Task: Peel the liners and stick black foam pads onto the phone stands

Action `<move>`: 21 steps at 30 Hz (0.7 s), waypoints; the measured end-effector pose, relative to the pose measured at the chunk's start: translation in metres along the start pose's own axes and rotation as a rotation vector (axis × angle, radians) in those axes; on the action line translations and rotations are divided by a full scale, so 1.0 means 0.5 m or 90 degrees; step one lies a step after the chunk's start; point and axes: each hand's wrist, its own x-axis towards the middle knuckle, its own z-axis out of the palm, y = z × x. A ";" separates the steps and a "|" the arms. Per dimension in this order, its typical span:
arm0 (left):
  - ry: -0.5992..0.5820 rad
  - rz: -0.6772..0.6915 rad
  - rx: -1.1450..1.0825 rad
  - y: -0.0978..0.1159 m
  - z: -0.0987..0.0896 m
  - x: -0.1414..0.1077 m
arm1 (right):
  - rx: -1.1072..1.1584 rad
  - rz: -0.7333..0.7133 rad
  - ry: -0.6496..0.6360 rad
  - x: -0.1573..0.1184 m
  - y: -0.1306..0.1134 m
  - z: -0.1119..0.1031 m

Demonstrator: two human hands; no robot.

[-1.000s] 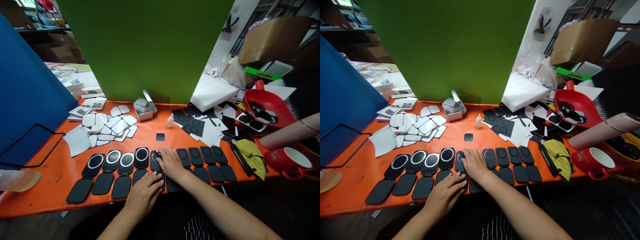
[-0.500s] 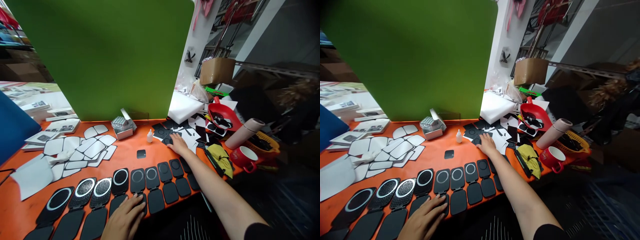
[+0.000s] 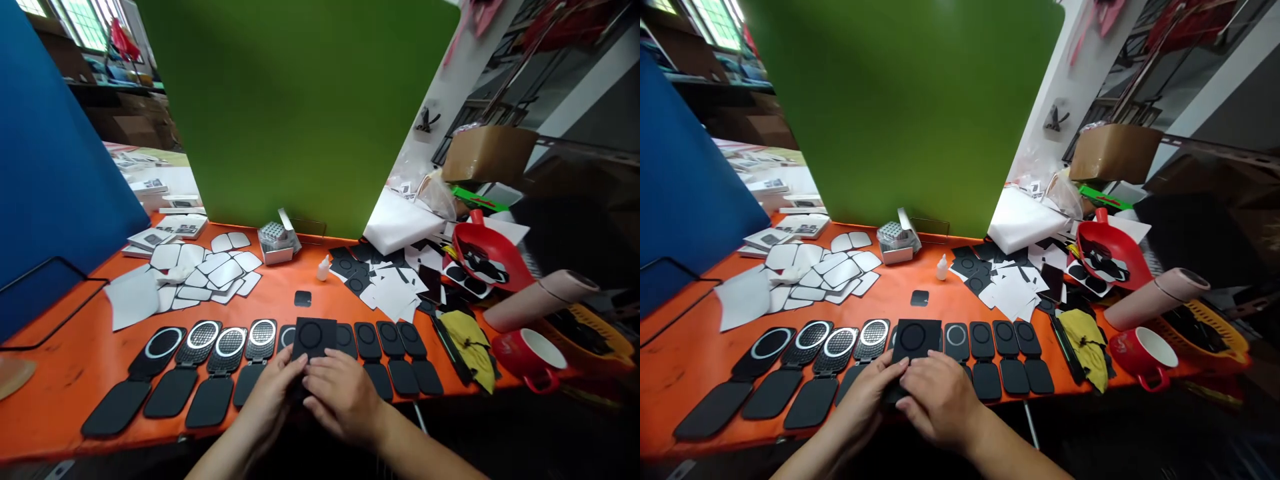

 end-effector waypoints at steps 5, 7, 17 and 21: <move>0.034 -0.059 -0.079 0.005 0.009 -0.007 | 0.061 0.148 0.110 0.015 -0.020 0.012; 0.055 -0.055 -0.026 0.003 0.004 -0.012 | 0.078 0.156 0.074 0.023 -0.008 0.007; -0.044 0.051 0.385 0.038 -0.025 -0.065 | 0.090 0.142 0.059 0.002 -0.002 -0.016; -0.019 -0.057 0.237 0.043 -0.068 -0.070 | 0.254 0.449 0.353 0.000 0.042 -0.021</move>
